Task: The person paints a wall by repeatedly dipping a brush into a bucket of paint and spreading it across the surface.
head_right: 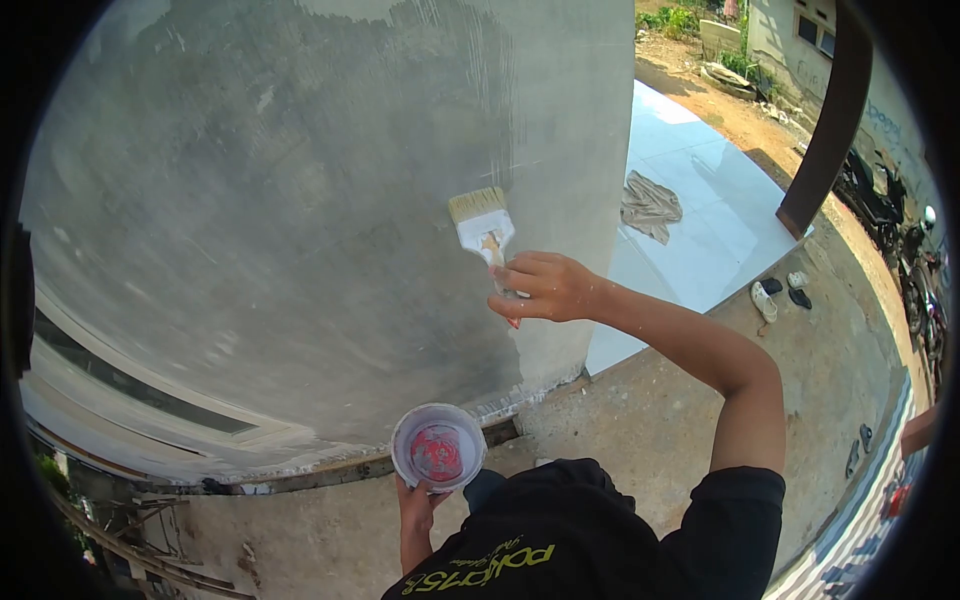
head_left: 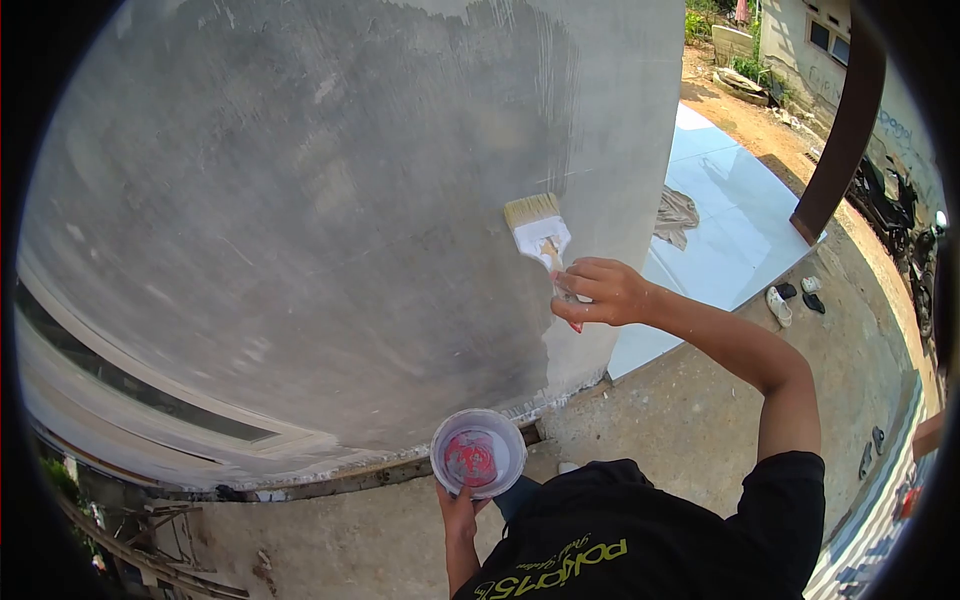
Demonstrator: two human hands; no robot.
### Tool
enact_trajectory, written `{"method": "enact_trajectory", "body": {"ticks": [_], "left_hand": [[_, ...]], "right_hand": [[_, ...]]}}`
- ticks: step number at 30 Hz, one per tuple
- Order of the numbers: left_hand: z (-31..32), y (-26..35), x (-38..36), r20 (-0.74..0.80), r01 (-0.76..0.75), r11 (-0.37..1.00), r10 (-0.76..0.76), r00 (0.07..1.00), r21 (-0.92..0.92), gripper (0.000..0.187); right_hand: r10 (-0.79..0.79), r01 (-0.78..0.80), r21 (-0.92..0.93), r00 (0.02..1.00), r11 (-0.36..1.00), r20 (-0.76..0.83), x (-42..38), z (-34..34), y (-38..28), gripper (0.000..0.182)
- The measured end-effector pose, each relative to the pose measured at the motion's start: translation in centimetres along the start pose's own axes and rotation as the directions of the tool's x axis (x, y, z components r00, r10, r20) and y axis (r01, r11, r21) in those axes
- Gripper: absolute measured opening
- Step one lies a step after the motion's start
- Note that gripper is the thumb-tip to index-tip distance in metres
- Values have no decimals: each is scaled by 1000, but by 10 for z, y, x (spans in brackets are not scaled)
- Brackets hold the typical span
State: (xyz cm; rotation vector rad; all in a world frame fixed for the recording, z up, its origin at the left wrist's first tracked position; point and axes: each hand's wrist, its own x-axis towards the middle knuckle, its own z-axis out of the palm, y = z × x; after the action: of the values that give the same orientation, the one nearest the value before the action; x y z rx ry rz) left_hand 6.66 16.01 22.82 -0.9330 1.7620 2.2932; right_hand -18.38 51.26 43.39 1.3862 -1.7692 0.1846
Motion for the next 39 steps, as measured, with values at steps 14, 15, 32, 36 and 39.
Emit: {"method": "enact_trajectory", "body": {"ticks": [14,15,32,36,39], "left_hand": [[3,1,7,21,-22,1000,22,1000,17,64],[2,-1,9,11,-24,1000,23,1000,14,65],[10,11,7,103,-54,997,49,993,52,67],[20,19,1,139,-67,992,52,989,105,71],[23,20,0,161,-82,989,62,985,120,71]], "right_hand": [[42,-58,-73,978,996,-203,143,-130,82,31],[23,-61,-155,971,986,-238,156,-143,89,30],[-19,19,30,999,999,27,157,-112,64,17],[58,-126,-190,943,974,-327,172,-146,76,21],[294,-296,60,862,953,-413,152,-142,43,23]]}}
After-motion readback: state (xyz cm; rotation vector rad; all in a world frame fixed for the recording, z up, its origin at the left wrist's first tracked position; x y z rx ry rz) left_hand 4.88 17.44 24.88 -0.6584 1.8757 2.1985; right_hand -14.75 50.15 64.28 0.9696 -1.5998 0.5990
